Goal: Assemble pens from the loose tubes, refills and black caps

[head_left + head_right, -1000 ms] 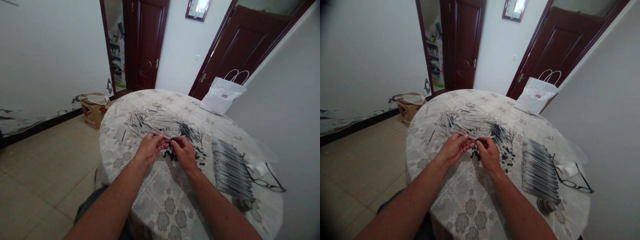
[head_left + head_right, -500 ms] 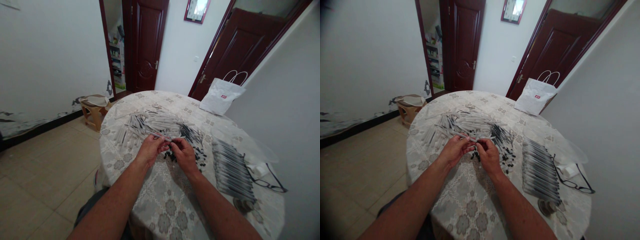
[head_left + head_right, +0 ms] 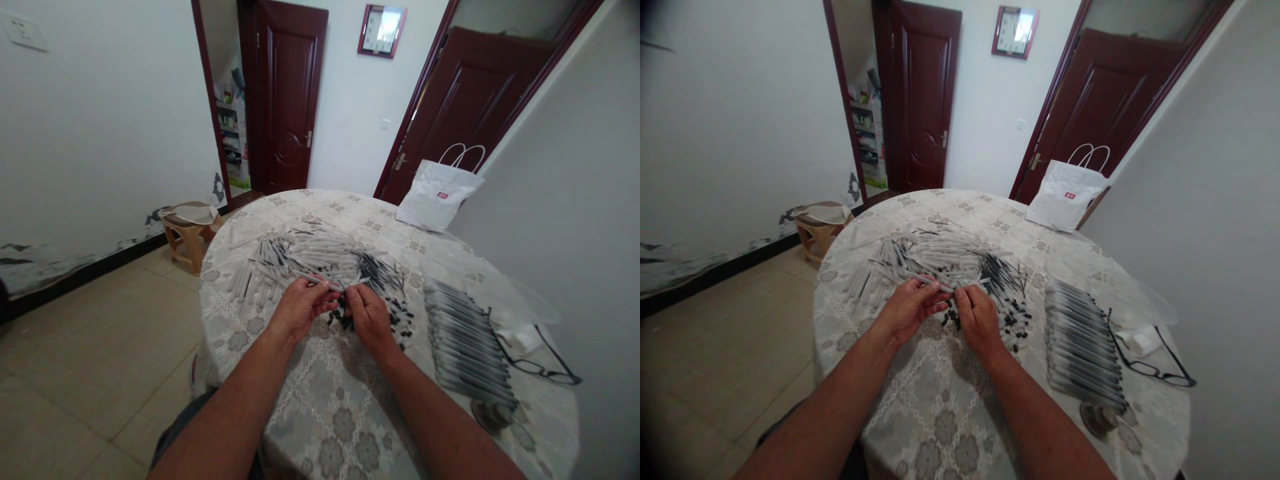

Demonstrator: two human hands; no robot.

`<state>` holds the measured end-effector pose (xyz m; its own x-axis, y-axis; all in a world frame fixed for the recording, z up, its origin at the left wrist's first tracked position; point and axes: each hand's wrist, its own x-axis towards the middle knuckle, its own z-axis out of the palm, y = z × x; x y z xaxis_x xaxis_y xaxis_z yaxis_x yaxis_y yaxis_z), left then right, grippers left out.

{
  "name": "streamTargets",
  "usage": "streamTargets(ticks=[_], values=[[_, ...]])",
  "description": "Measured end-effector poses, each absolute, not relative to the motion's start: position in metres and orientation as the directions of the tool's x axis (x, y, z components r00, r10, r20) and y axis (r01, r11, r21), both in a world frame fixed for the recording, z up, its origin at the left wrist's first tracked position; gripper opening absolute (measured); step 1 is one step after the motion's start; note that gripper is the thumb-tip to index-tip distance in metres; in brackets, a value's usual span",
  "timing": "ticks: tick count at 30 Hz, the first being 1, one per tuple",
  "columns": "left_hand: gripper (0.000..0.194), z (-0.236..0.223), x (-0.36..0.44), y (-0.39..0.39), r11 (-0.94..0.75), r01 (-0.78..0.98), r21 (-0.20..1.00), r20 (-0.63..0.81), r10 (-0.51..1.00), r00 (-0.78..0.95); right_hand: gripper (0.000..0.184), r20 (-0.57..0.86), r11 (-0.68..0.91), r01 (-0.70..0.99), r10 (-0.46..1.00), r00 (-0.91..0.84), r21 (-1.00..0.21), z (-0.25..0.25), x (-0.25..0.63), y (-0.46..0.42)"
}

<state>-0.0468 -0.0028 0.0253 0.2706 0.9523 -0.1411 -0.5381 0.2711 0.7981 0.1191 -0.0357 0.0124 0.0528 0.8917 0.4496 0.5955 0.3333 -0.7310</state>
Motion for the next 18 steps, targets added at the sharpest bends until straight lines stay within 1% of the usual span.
streamTargets(ticks=[2,5,7,8,10,12,14,15,18], values=[[0.021,0.0244,-0.0474,-0.0018,0.257,-0.542,0.8,-0.134,0.957,0.257,0.024,0.497,0.38,0.588,0.866,0.045,-0.715,0.0112,0.1171,-0.0369],[0.022,0.023,-0.0481,-0.001,0.266,-0.539,0.799,-0.133,0.953,0.273,0.019,0.537,0.412,0.6,0.843,0.035,-0.686,0.0102,0.1141,-0.0381],[0.023,0.0229,-0.0483,-0.0015,0.277,-0.528,0.803,-0.138,0.948,0.287,0.017,0.539,0.415,0.625,0.842,0.011,-0.661,0.0102,0.1135,-0.038],[0.023,0.0232,-0.0483,-0.002,0.278,-0.522,0.806,-0.141,0.947,0.287,0.017,0.534,0.414,0.636,0.845,-0.004,-0.651,0.0102,0.1136,-0.0377],[0.023,0.0246,-0.048,-0.003,0.282,-0.512,0.811,-0.147,0.946,0.289,0.025,0.511,0.405,0.644,0.859,-0.025,-0.649,0.0099,0.1146,-0.0369],[0.023,0.0264,-0.0475,-0.0039,0.287,-0.506,0.813,-0.151,0.944,0.293,0.035,0.475,0.382,0.633,0.879,-0.025,-0.673,0.0093,0.1156,-0.0363],[0.022,0.0278,-0.0472,-0.0046,0.29,-0.505,0.813,-0.157,0.944,0.289,0.039,0.451,0.367,0.606,0.892,-0.014,-0.706,0.0089,0.1158,-0.0363],[0.022,0.0281,-0.0471,-0.0049,0.29,-0.502,0.815,-0.162,0.946,0.282,0.037,0.449,0.367,0.589,0.893,-0.008,-0.72,0.0088,0.1156,-0.0365],[0.021,0.0271,-0.0474,-0.0051,0.282,-0.504,0.816,-0.164,0.95,0.266,0.024,0.473,0.386,0.56,0.881,0.011,-0.733,0.0083,0.1134,-0.0366]])
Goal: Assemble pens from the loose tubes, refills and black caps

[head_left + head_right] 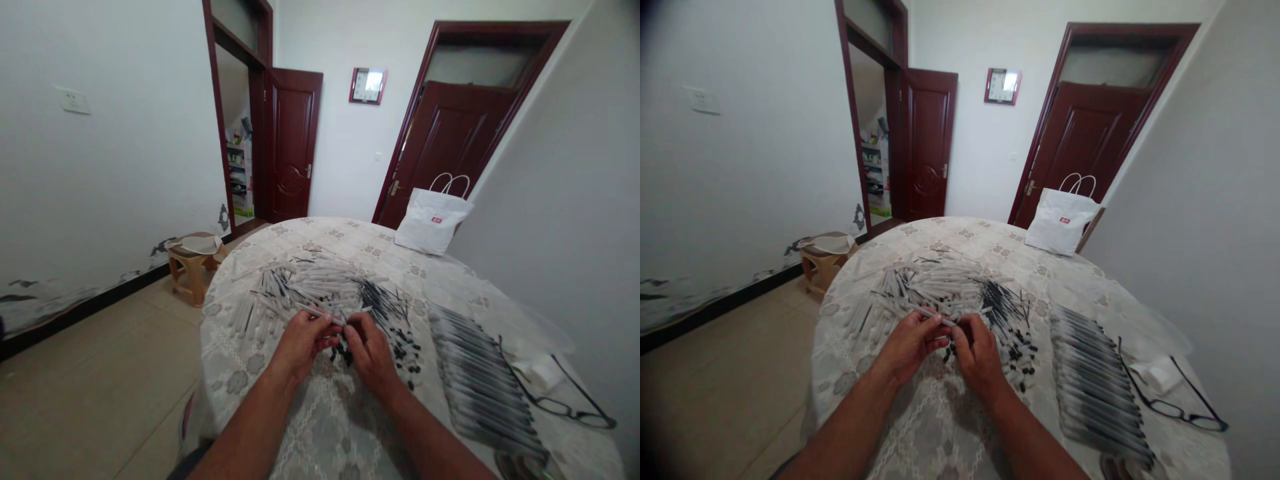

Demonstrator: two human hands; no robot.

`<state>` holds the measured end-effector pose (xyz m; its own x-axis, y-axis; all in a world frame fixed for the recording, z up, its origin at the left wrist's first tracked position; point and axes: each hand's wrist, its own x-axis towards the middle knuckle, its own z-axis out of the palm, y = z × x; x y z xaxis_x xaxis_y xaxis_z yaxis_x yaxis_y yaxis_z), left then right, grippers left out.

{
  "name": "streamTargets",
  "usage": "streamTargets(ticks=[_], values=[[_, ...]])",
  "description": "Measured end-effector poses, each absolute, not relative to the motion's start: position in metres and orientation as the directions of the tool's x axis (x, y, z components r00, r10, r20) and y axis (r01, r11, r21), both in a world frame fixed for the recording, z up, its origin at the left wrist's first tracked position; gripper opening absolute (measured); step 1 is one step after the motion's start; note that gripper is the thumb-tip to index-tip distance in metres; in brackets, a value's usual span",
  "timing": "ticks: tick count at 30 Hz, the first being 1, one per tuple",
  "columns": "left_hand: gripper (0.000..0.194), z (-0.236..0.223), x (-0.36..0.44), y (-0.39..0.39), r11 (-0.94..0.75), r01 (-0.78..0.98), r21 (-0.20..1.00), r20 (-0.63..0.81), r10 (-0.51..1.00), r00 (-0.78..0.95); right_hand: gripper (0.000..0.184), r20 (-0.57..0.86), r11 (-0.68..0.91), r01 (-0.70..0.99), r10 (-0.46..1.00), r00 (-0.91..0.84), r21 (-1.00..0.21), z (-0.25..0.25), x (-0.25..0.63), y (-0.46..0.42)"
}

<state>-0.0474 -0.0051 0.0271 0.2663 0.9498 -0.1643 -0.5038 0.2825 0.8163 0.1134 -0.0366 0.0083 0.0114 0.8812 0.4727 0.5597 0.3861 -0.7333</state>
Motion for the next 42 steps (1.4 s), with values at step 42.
streamTargets(ticks=[42], values=[[0.026,0.02,-0.046,-0.004,0.251,-0.491,0.834,-0.134,0.956,0.262,0.036,0.416,0.349,0.568,0.909,-0.012,-0.745,0.004,0.114,-0.036]])
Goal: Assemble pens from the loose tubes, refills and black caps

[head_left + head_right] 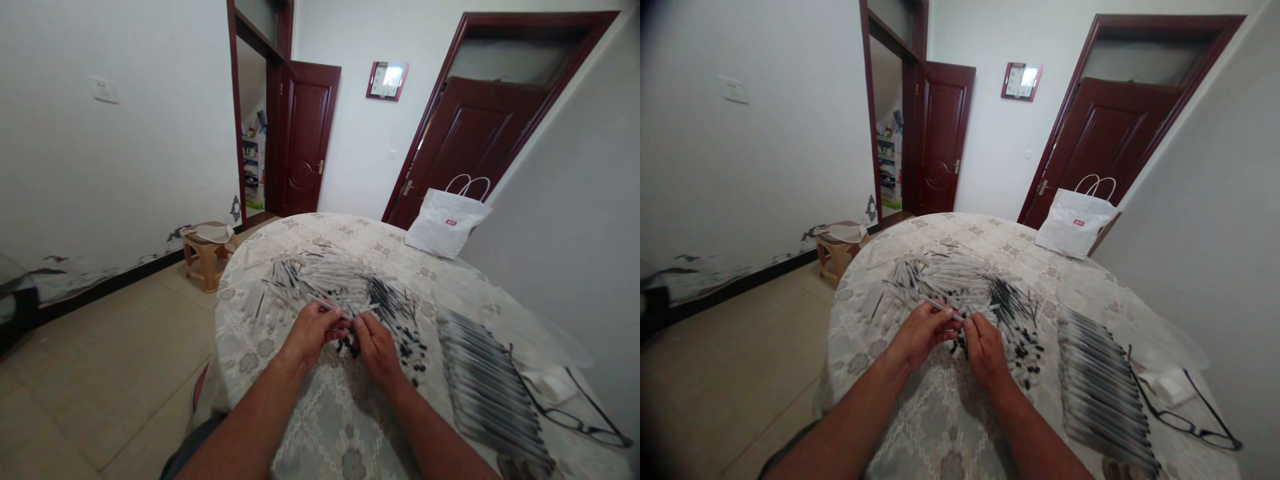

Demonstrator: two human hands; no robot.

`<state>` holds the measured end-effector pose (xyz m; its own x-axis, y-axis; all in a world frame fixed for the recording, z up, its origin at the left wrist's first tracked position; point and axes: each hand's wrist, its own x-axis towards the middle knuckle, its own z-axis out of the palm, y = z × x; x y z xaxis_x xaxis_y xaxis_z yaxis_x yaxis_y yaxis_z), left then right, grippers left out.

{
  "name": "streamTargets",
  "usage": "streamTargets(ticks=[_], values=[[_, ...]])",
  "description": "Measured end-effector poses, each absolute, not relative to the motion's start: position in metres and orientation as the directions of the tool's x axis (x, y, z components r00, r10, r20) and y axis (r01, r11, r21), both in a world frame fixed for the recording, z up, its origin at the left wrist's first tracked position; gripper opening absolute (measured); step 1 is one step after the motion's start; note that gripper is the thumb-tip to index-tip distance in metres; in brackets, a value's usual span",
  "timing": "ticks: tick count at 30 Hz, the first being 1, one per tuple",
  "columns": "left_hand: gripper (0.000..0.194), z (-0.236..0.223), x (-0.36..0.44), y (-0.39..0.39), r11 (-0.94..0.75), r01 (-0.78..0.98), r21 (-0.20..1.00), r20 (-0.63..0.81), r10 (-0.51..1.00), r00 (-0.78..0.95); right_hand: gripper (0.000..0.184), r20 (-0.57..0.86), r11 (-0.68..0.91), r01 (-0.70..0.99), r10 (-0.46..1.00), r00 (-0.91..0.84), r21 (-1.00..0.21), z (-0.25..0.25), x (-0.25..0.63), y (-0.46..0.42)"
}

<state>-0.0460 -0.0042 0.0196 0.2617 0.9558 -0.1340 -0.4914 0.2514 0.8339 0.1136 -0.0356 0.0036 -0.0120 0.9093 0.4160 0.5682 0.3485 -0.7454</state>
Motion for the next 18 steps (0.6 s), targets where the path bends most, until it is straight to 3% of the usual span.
streamTargets(ticks=[7,18], values=[[0.025,0.022,-0.045,-0.006,0.223,-0.491,0.842,-0.114,0.964,0.242,0.029,0.428,0.353,0.56,0.904,0.004,-0.749,0.004,0.113,-0.038],[0.026,0.03,-0.063,0.002,0.19,-0.511,0.838,-0.043,0.957,0.287,0.042,0.364,0.302,0.493,0.931,0.031,-0.816,0.018,0.116,-0.044]])
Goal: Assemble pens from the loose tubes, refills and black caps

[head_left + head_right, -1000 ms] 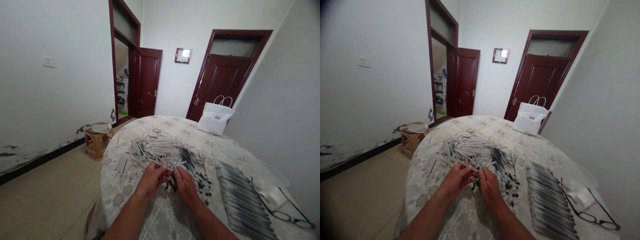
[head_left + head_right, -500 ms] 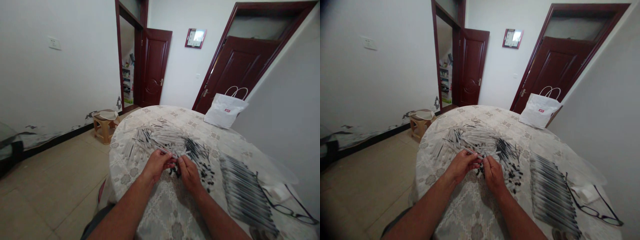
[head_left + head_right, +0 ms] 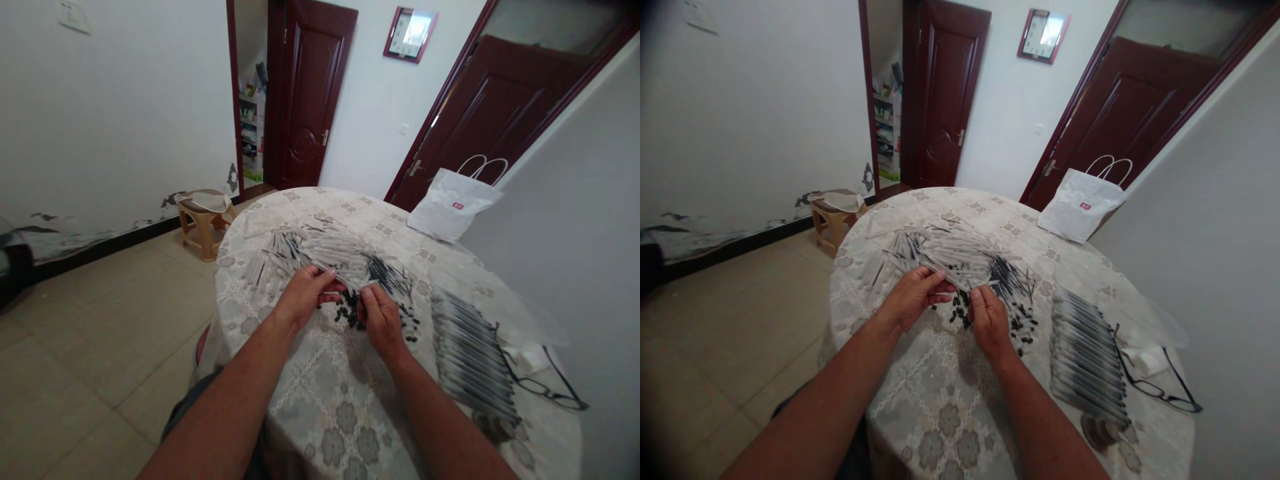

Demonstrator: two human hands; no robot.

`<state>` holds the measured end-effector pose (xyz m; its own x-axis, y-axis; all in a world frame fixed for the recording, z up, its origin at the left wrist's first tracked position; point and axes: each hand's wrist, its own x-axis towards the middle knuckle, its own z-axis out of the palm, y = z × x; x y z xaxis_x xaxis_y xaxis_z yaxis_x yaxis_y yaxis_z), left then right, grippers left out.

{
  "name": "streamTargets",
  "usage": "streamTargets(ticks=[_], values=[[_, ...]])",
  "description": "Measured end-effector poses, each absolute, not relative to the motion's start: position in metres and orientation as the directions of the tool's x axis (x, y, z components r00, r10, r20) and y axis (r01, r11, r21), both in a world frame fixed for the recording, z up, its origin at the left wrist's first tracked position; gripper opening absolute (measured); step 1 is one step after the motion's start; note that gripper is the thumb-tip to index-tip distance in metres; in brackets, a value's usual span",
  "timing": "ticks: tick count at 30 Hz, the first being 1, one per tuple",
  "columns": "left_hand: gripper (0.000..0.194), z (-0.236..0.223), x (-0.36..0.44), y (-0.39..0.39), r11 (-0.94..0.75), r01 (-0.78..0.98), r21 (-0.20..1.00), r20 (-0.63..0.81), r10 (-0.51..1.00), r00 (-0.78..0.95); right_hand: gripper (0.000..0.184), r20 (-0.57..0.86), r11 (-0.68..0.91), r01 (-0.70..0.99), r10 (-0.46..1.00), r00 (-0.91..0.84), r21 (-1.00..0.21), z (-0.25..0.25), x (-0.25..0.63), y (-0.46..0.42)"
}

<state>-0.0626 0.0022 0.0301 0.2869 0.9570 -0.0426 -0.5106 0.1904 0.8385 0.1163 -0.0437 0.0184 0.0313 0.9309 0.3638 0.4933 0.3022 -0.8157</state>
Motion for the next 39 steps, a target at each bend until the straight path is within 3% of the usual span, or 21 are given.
streamTargets(ticks=[5,11,14,16,19,26,30,35,39], values=[[0.027,0.035,-0.068,0.005,0.177,-0.542,0.822,-0.026,0.961,0.276,0.045,0.294,0.24,0.42,0.953,0.068,-0.875,0.03,0.115,-0.039],[0.031,0.039,-0.065,0.0,0.143,-0.497,0.856,-0.007,0.964,0.265,0.039,0.089,0.086,0.073,0.995,0.037,-0.994,0.032,0.12,-0.043],[0.033,0.036,-0.06,-0.002,0.142,-0.433,0.89,-0.025,0.964,0.264,0.037,-0.018,-0.018,-0.002,1.0,0.009,-1.0,0.026,0.128,-0.048],[0.033,0.033,-0.057,-0.002,0.141,-0.386,0.911,-0.035,0.962,0.27,0.036,-0.025,-0.024,0.05,1.0,-0.015,-0.998,0.022,0.133,-0.052],[0.032,0.028,-0.051,-0.002,0.124,-0.301,0.946,-0.028,0.953,0.303,0.031,0.085,0.091,0.221,0.996,-0.034,-0.971,0.015,0.142,-0.056],[0.03,0.034,-0.058,0.001,-0.012,0.005,1.0,0.01,0.932,0.363,0.025,0.319,0.261,0.619,0.948,-0.017,-0.741,0.016,0.158,-0.063],[0.02,0.036,-0.075,0.008,-0.12,0.216,0.969,0.051,0.953,0.3,0.026,0.424,0.251,0.705,0.902,0.078,-0.663,0.017,0.165,-0.063],[0.009,0.023,-0.084,0.015,-0.274,0.437,0.857,0.198,0.957,0.211,0.029,0.459,0.208,0.704,0.869,0.185,-0.678,0.018,0.168,-0.062],[0.012,0.012,-0.063,0.009,-0.437,0.533,0.725,0.316,0.898,0.306,0.027,0.453,0.174,0.719,0.865,0.214,-0.673,0.021,0.172,-0.061]])
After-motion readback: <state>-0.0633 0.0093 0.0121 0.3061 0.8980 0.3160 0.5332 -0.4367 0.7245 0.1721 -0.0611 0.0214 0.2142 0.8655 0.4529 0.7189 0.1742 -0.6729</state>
